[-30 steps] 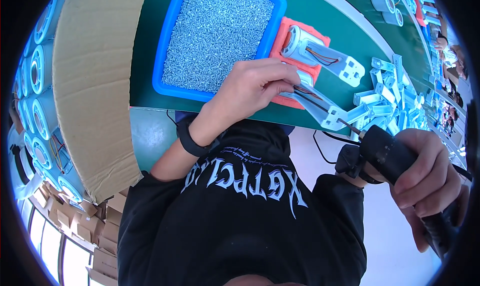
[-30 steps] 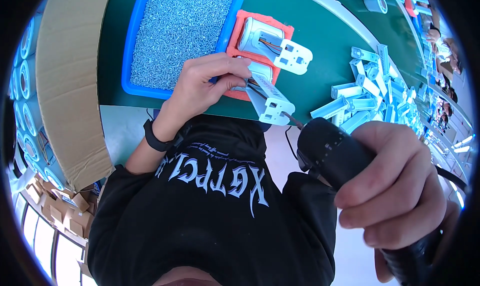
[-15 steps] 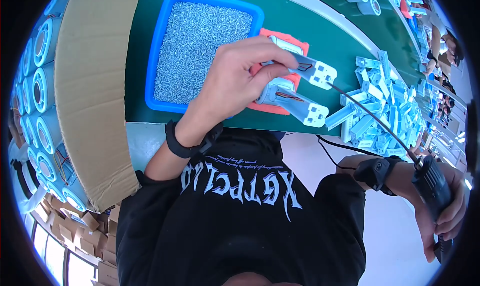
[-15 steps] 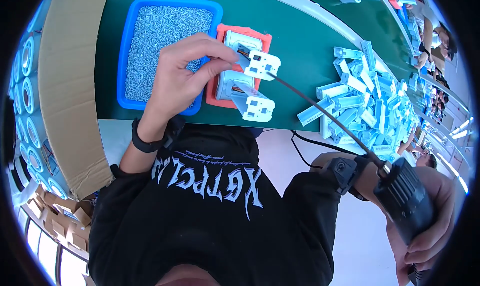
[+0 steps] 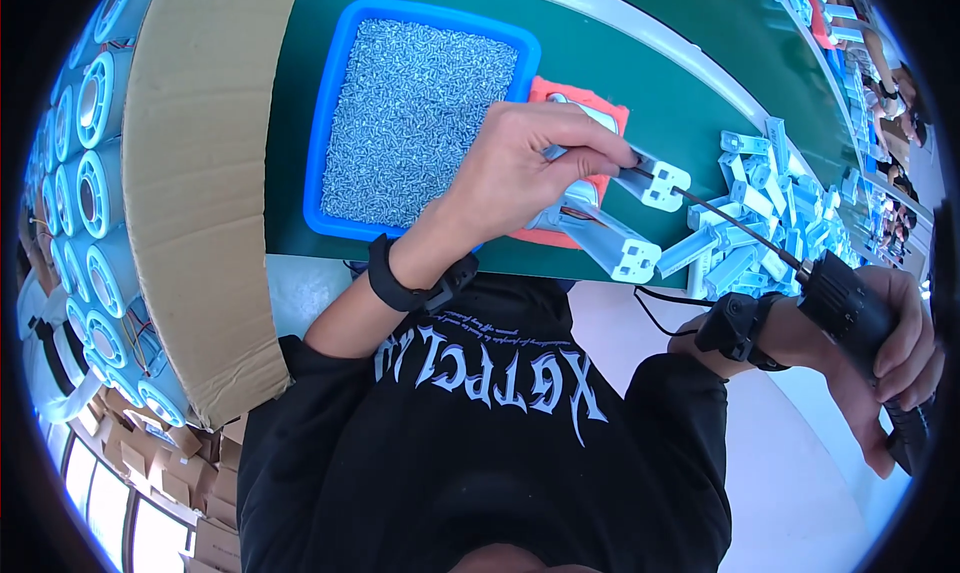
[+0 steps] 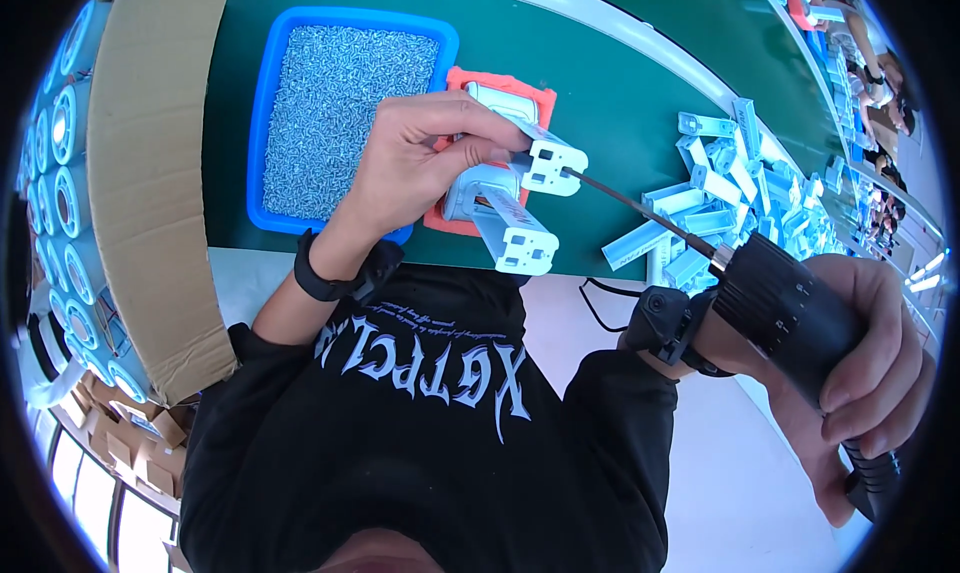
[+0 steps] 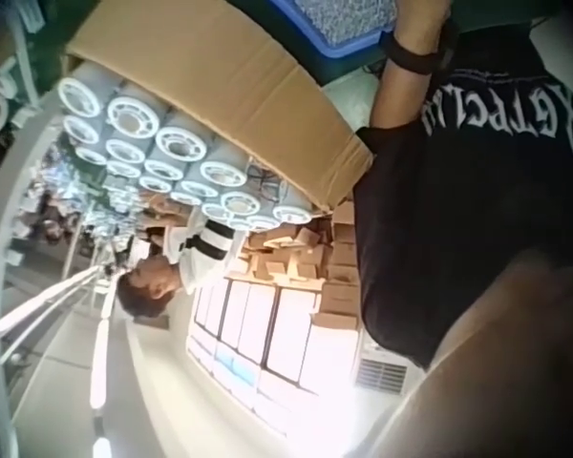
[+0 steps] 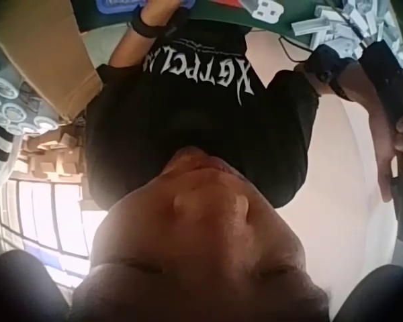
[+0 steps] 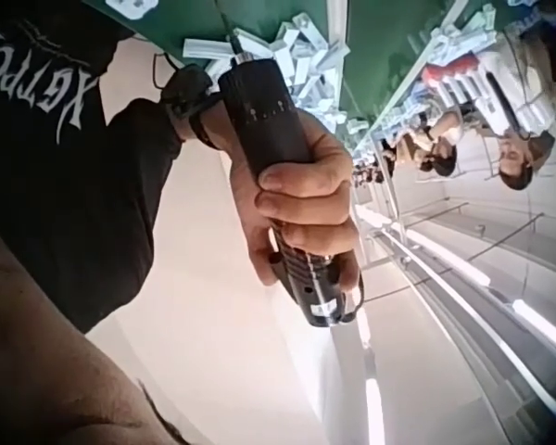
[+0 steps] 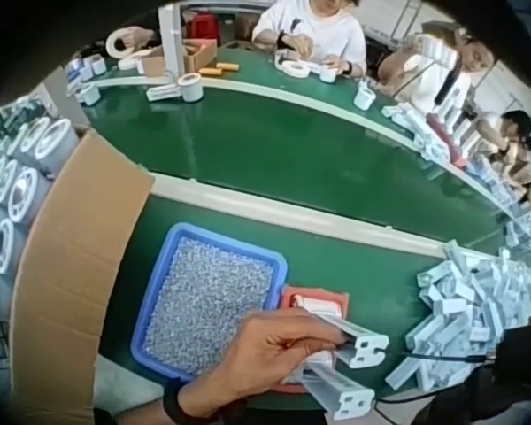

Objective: Assembling electronic plug components by inserting parts and securing them with an electric screwdriver.

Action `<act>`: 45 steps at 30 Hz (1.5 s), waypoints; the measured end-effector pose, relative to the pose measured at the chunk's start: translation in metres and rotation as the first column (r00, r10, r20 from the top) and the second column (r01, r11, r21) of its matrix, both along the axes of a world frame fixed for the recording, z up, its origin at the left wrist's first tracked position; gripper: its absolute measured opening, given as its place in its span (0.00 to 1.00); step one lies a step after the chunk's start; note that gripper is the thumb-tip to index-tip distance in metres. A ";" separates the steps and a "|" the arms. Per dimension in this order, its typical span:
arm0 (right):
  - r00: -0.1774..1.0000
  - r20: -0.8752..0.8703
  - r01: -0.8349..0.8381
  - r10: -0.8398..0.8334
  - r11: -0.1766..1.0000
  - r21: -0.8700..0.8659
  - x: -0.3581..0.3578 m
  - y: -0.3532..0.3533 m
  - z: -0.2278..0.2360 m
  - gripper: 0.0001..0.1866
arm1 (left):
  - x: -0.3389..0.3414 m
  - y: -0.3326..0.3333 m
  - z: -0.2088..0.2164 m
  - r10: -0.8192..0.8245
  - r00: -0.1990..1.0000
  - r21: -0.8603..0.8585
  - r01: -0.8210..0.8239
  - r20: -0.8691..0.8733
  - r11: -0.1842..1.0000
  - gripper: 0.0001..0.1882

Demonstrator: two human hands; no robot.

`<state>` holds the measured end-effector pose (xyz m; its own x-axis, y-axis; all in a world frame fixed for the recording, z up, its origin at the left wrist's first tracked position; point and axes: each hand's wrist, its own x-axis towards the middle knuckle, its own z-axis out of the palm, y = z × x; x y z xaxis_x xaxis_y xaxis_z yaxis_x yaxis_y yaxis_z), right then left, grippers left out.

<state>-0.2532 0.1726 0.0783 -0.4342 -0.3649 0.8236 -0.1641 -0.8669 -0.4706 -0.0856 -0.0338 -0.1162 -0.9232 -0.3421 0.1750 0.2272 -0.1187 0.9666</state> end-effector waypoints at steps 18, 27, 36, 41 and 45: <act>0.999 -0.040 0.013 -0.006 0.984 0.175 0.033 -0.041 -0.024 0.25 | 0.003 0.008 -0.006 0.204 0.892 -0.337 -0.352 -0.402 0.873 0.06; 0.965 -0.258 0.106 -0.033 0.956 0.274 0.051 -0.059 -0.042 0.23 | 0.054 -0.028 0.003 0.259 0.898 -0.728 0.092 0.355 0.679 0.07; 0.946 -0.317 0.055 0.063 0.935 0.351 0.055 -0.069 -0.044 0.22 | 0.066 -0.030 -0.018 0.134 0.861 -0.687 0.288 0.491 0.668 0.06; 0.945 -0.325 0.073 0.044 0.938 0.340 0.054 -0.070 -0.045 0.23 | 0.063 -0.023 -0.019 0.206 0.877 -0.728 0.206 0.433 0.654 0.03; 0.940 -0.336 0.058 0.064 0.938 0.341 0.051 -0.072 -0.045 0.24 | 0.065 -0.029 -0.013 0.205 0.891 -0.737 0.184 0.404 0.651 0.02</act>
<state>-0.2023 0.1009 0.0336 -0.1514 -0.6498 0.7448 -0.3637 -0.6640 -0.6533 -0.0211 -0.0624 -0.1290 -0.9584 -0.2843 -0.0259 -0.2196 0.6760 0.7034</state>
